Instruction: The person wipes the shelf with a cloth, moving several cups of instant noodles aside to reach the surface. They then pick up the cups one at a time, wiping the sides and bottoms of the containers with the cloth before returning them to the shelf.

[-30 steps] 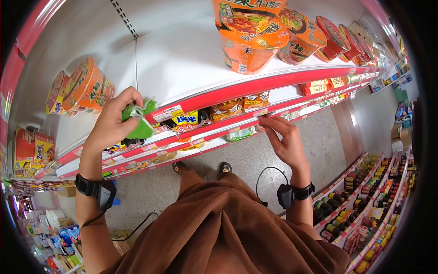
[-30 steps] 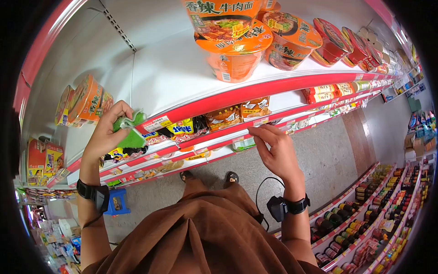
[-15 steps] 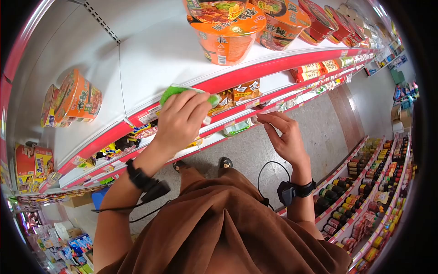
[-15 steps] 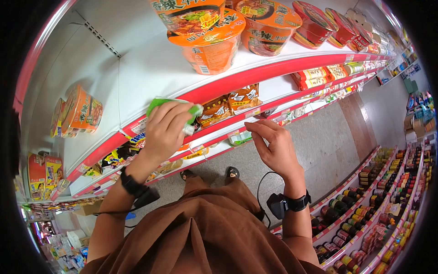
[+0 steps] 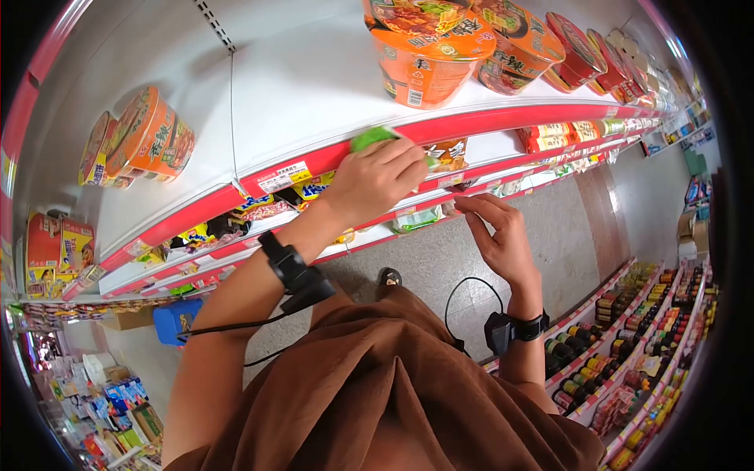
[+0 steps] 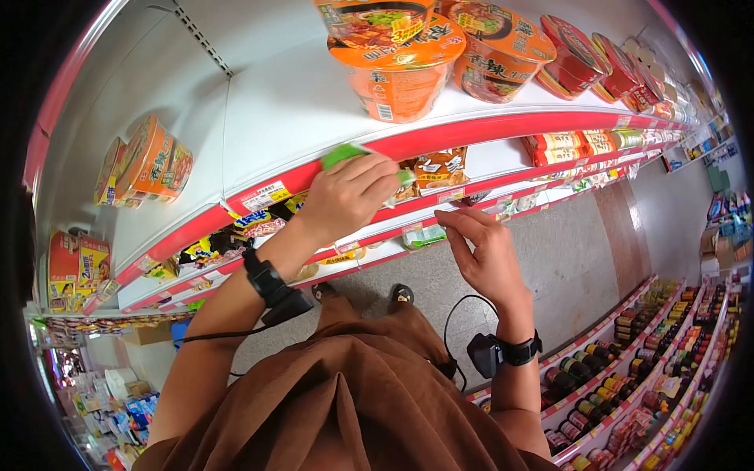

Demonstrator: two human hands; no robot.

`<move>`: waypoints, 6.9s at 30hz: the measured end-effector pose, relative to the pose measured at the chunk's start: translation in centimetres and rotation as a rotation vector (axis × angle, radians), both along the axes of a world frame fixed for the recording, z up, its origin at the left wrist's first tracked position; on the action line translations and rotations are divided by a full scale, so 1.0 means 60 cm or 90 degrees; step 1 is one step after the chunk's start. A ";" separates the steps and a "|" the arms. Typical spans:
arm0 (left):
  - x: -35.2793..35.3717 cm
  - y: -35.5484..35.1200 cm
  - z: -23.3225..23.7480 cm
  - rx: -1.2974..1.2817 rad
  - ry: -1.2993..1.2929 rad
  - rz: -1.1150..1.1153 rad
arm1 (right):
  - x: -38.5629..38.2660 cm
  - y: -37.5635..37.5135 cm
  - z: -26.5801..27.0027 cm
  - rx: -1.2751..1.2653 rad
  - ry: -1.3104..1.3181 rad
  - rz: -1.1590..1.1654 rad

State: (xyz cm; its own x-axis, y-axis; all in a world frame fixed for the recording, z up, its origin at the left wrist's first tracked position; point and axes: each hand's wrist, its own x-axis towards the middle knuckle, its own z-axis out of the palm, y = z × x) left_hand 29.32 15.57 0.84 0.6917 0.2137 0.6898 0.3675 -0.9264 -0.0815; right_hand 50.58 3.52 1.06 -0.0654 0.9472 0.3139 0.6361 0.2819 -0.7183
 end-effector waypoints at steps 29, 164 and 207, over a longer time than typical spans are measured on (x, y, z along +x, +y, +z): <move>-0.104 -0.041 0.045 -0.199 -0.101 0.063 | -0.105 0.073 0.015 0.074 -0.120 -0.020; -0.089 -0.045 0.070 -0.220 -0.114 0.197 | -0.081 0.169 0.062 0.390 -0.300 0.007; -0.339 -0.083 0.105 -0.694 -0.657 0.195 | -0.148 0.165 0.052 0.448 -0.299 -0.111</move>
